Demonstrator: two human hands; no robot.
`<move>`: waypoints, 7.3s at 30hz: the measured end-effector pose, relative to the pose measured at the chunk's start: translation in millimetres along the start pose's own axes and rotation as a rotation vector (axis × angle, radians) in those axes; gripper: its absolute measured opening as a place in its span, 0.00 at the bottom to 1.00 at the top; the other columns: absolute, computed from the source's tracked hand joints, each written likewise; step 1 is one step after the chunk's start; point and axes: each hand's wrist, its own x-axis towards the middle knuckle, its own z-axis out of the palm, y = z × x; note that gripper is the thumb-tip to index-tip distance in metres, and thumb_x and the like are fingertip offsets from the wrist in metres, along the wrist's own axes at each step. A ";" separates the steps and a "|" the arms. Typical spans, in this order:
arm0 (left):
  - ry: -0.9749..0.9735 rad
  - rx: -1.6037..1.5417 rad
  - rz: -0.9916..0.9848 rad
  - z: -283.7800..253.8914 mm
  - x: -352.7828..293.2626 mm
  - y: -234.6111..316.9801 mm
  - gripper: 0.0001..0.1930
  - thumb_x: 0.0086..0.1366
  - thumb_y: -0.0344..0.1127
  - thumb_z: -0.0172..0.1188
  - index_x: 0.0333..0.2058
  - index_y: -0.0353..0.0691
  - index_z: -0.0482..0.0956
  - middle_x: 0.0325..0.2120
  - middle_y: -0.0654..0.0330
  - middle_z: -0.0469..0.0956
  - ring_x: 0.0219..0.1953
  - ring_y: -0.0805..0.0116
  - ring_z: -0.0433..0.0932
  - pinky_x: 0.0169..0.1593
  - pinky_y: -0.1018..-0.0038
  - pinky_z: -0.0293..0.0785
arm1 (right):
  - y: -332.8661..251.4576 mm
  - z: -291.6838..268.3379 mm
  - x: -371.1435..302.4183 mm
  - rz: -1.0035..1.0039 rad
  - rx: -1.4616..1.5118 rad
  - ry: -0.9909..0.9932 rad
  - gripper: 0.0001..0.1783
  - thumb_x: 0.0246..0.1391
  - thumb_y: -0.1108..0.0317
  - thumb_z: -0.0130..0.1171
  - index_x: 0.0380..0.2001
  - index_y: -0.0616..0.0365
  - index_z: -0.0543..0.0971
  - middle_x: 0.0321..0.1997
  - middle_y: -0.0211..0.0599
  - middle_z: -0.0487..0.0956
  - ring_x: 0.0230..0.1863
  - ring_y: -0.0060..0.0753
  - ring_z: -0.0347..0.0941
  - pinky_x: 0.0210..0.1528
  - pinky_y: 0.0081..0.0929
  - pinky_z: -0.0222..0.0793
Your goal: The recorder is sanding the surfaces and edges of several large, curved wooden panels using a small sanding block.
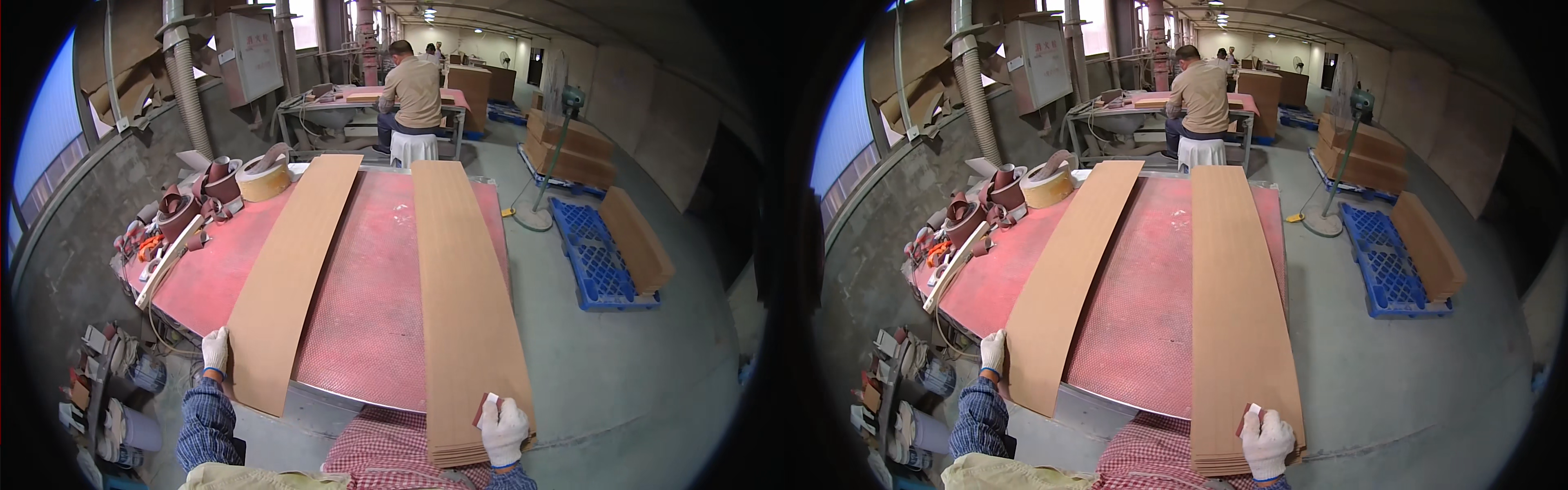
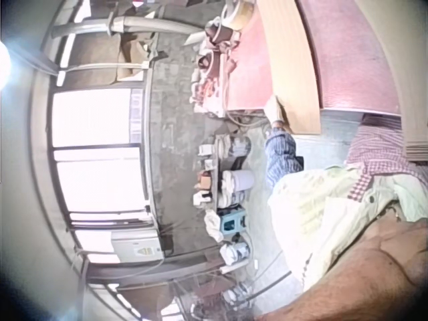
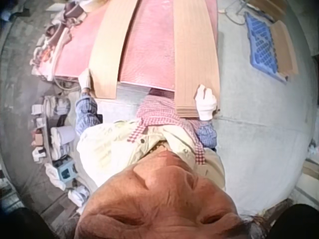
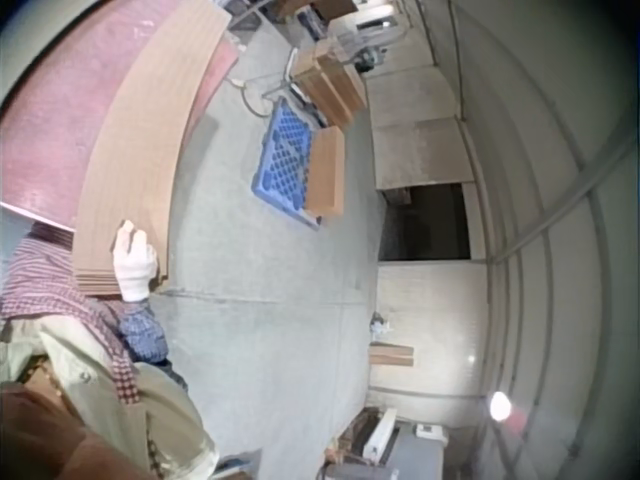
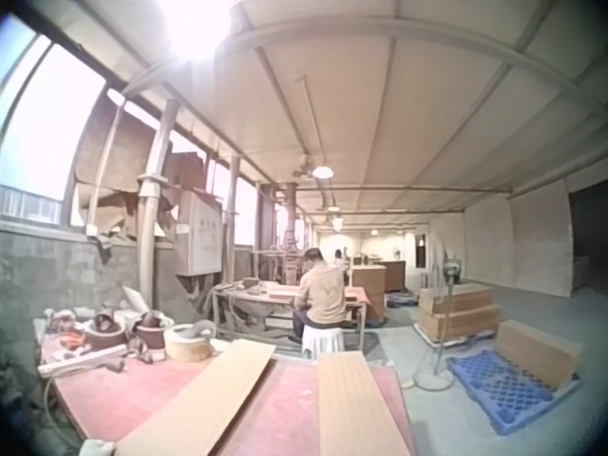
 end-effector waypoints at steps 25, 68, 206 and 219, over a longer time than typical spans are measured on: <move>-0.007 0.204 -0.008 -6.4 1.2 11.9 0.16 0.66 0.40 0.60 0.29 0.30 0.82 0.20 0.63 0.78 0.24 0.75 0.72 0.31 0.73 0.69 | -0.8 0.4 -0.5 0.019 -0.003 0.005 0.17 0.56 0.56 0.62 0.21 0.54 0.72 0.15 0.42 0.72 0.19 0.53 0.70 0.25 0.49 0.64; -0.396 0.363 0.833 111.1 -169.7 152.3 0.20 0.58 0.39 0.66 0.48 0.37 0.77 0.45 0.49 0.77 0.50 0.49 0.74 0.54 0.58 0.71 | 1.5 3.5 -1.4 0.000 0.018 0.034 0.17 0.53 0.55 0.64 0.22 0.54 0.74 0.16 0.43 0.73 0.20 0.53 0.71 0.24 0.50 0.65; -0.886 -0.039 -0.192 175.4 -366.5 180.3 0.44 0.64 0.60 0.54 0.69 0.37 0.51 0.56 0.38 0.73 0.59 0.45 0.73 0.62 0.61 0.66 | 45.5 -9.8 15.0 0.437 0.763 0.005 0.12 0.67 0.64 0.49 0.34 0.60 0.76 0.26 0.27 0.74 0.27 0.18 0.70 0.30 0.22 0.67; -0.926 0.490 0.161 139.3 -301.1 243.4 0.30 0.64 0.62 0.57 0.51 0.41 0.77 0.43 0.45 0.80 0.49 0.46 0.79 0.52 0.58 0.75 | 19.6 -42.0 12.1 0.543 0.657 -0.129 0.17 0.67 0.58 0.54 0.29 0.61 0.75 0.22 0.34 0.75 0.23 0.23 0.72 0.27 0.28 0.69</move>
